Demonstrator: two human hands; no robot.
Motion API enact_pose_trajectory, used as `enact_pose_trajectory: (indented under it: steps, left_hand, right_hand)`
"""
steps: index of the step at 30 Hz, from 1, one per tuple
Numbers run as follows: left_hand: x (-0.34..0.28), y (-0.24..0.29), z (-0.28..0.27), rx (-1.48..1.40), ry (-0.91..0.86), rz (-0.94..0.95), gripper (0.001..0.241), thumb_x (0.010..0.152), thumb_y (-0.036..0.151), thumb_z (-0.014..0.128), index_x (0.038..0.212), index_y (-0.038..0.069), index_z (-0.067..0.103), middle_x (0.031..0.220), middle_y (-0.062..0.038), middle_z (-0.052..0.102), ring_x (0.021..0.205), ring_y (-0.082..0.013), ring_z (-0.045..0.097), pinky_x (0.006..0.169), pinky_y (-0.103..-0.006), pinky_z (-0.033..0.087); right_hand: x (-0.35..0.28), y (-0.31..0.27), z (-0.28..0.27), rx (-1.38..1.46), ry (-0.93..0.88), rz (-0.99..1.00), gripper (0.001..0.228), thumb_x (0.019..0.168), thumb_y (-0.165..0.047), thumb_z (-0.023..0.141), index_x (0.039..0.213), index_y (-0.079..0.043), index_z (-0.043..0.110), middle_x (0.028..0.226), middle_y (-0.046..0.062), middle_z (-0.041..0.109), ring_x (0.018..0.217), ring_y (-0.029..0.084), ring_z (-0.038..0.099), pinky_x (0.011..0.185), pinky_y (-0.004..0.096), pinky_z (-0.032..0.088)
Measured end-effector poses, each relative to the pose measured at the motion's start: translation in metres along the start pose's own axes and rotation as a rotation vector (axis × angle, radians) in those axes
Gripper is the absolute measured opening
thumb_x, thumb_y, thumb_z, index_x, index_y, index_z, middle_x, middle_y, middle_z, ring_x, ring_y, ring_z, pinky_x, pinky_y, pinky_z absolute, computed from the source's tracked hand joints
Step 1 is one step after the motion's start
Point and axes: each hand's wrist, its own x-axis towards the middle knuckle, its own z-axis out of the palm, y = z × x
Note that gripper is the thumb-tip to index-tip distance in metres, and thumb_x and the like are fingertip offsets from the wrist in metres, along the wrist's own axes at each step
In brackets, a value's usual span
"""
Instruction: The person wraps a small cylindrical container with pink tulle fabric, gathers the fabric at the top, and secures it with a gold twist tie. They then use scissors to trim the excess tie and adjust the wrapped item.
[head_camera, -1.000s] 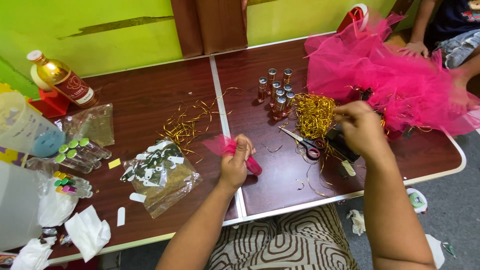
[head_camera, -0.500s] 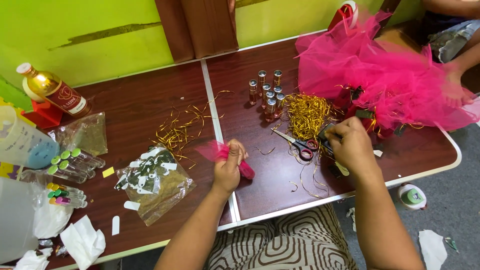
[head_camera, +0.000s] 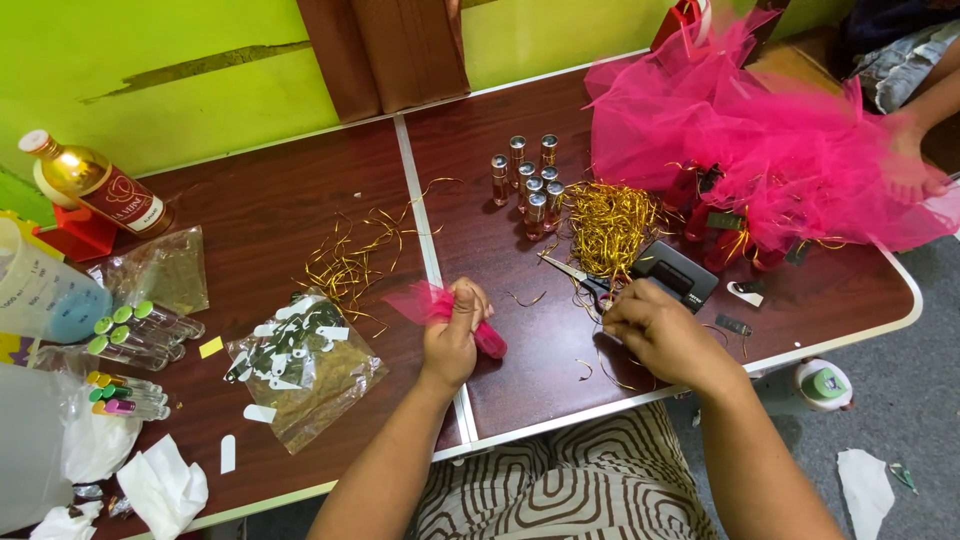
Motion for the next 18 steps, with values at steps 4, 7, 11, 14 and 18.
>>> enact_pose_trajectory:
  steps: [4, 7, 11, 14, 18]
  left_hand:
    - [0.000, 0.001, 0.000, -0.013, 0.008, 0.000, 0.056, 0.113, 0.035, 0.039, 0.061, 0.015, 0.039, 0.066, -0.009, 0.049, 0.070, -0.0221, 0.056, 0.076, -0.0320, 0.049]
    - [0.000, 0.002, 0.001, -0.003, 0.002, -0.002, 0.056, 0.114, 0.035, 0.038, 0.061, 0.015, 0.039, 0.067, -0.009, 0.049, 0.070, -0.0222, 0.056, 0.077, -0.0322, 0.049]
    - [0.000, 0.000, 0.001, 0.000, 0.004, 0.003, 0.057, 0.113, 0.035, 0.038, 0.060, 0.015, 0.039, 0.066, -0.008, 0.049, 0.069, -0.0222, 0.057, 0.075, -0.0317, 0.048]
    - [0.000, -0.002, 0.000, 0.000, 0.008, 0.007, 0.057, 0.113, 0.036, 0.039, 0.060, 0.015, 0.039, 0.066, -0.009, 0.049, 0.069, -0.0224, 0.057, 0.075, -0.0320, 0.049]
    - [0.000, -0.002, 0.000, -0.004, 0.005, 0.010, 0.056, 0.114, 0.035, 0.039, 0.061, 0.015, 0.040, 0.066, -0.009, 0.049, 0.069, -0.0229, 0.056, 0.075, -0.0330, 0.049]
  right_hand:
    - [-0.007, -0.013, -0.001, 0.045, -0.013, -0.046, 0.010, 0.085, -0.012, 0.074, 0.093, -0.006, 0.076, 0.105, 0.014, 0.070, 0.103, 0.041, 0.071, 0.087, 0.048, 0.057]
    - [-0.010, -0.023, -0.003, 0.044, -0.052, -0.077, 0.010, 0.087, -0.013, 0.072, 0.094, -0.006, 0.076, 0.106, 0.014, 0.071, 0.104, 0.041, 0.071, 0.088, 0.049, 0.057]
    - [-0.017, -0.027, -0.010, -0.030, -0.086, -0.007, 0.017, 0.089, -0.016, 0.071, 0.103, -0.008, 0.076, 0.111, 0.015, 0.072, 0.108, 0.040, 0.071, 0.090, 0.049, 0.057]
    - [-0.027, -0.019, -0.022, -0.096, -0.067, 0.116, 0.018, 0.089, -0.016, 0.070, 0.106, -0.011, 0.077, 0.111, 0.011, 0.074, 0.109, 0.037, 0.072, 0.091, 0.047, 0.057]
    - [-0.041, 0.017, -0.024, -0.266, -0.020, 0.333, 0.022, 0.091, -0.026, 0.070, 0.110, -0.019, 0.076, 0.110, 0.004, 0.075, 0.107, 0.031, 0.073, 0.089, 0.045, 0.058]
